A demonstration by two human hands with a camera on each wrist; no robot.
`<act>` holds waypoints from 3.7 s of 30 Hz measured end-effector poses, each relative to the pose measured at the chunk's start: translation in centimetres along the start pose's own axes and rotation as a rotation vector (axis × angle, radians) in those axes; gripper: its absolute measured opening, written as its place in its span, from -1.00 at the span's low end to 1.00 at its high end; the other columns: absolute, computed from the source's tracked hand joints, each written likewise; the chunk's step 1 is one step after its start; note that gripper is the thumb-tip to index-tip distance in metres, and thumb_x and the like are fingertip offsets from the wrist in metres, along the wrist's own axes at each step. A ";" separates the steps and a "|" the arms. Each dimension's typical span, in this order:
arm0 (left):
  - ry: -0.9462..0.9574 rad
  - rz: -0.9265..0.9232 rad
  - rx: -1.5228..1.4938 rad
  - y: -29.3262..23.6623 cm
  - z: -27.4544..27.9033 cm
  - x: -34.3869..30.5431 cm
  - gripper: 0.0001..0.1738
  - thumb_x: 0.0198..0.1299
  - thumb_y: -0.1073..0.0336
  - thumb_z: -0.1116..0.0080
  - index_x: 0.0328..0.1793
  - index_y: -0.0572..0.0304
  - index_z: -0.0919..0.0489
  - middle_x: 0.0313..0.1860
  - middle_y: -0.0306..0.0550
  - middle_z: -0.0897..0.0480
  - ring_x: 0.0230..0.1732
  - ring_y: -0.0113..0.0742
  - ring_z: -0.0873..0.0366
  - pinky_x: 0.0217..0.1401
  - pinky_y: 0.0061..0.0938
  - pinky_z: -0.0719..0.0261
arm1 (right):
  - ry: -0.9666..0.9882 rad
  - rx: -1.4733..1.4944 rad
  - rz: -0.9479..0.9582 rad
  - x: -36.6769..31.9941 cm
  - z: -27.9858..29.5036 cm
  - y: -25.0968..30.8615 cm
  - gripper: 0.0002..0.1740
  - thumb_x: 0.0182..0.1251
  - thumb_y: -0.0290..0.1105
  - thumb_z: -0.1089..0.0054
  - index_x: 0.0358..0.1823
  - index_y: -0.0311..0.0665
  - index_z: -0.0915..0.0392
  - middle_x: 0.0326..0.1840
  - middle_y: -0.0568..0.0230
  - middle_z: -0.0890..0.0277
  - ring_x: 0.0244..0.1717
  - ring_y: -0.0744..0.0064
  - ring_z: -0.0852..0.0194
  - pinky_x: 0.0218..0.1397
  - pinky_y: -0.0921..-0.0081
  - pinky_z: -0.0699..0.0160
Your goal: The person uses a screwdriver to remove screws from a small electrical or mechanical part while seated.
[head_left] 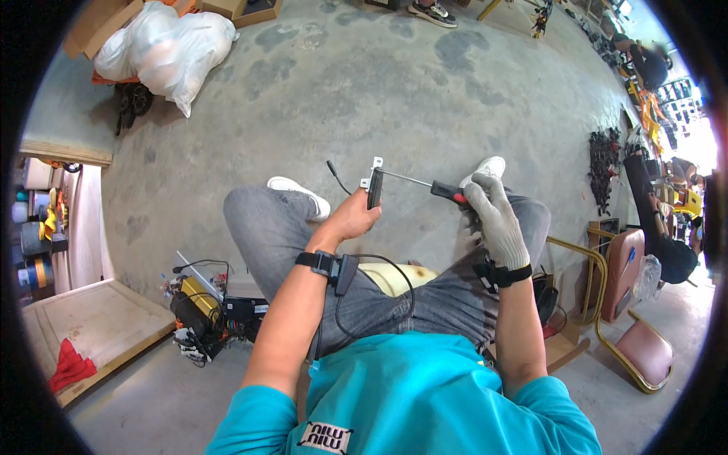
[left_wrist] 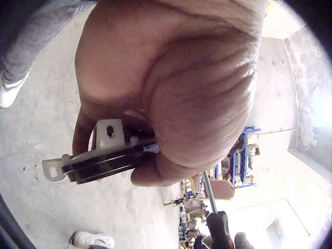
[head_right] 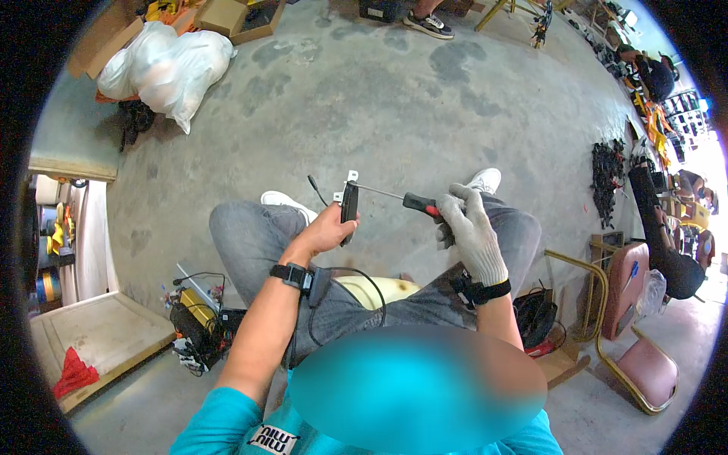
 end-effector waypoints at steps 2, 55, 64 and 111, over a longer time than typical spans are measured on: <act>-0.010 -0.022 0.022 0.3 0.0 0.1 -0.74 0.26 0.34 -0.21 0.00 0.32 -0.54 -0.26 -0.18 -0.60 -0.23 -0.38 -0.53 -0.13 -0.38 -0.53 | -0.003 -0.037 0.064 -0.1 -0.3 0.2 -0.29 0.41 -0.29 -0.24 0.45 -0.55 -0.23 -0.27 0.17 -0.57 -0.38 0.50 -0.56 -0.24 0.51 -0.58; -0.350 0.268 -0.253 1.9 3.0 -0.2 -0.73 0.24 0.46 -0.15 0.06 0.37 -0.49 -0.25 -0.10 -0.64 -0.21 -0.30 -0.71 -0.17 -0.34 -0.65 | 0.148 -0.228 -0.124 10.4 0.3 -3.4 -0.61 0.40 -0.18 -0.21 -0.02 -0.41 -0.64 -0.40 0.40 -0.49 -0.45 0.63 -0.42 -0.36 0.65 -0.44; -0.335 0.338 -0.665 1.8 3.0 -0.9 -0.48 0.21 0.60 -0.02 0.35 0.38 -0.38 0.00 -0.06 -0.56 0.01 -0.18 -0.73 -0.04 -0.36 -0.67 | 0.181 -0.310 -0.410 19.5 -5.1 -21.4 -0.50 0.21 -0.13 -0.41 -0.08 -0.50 -0.61 -0.50 0.21 -0.58 -0.55 0.46 -0.56 -0.44 0.48 -0.60; -0.401 0.008 -0.380 1.0 4.3 -1.3 -0.75 0.36 0.56 -0.03 0.06 0.27 -0.65 -0.02 -0.10 -0.69 0.04 -0.32 -0.72 0.09 -0.45 -0.62 | 0.246 0.071 -0.112 3.1 -1.1 -0.1 -0.69 0.42 -0.29 -0.15 0.02 -0.36 -0.61 -0.24 0.34 -0.63 -0.41 0.68 -0.45 -0.35 0.69 -0.42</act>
Point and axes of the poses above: each hand's wrist, its own x-axis towards the middle knuckle, its own z-axis out of the back of the hand, y = z × x, the point moved 8 cm from there along x, towards the middle knuckle
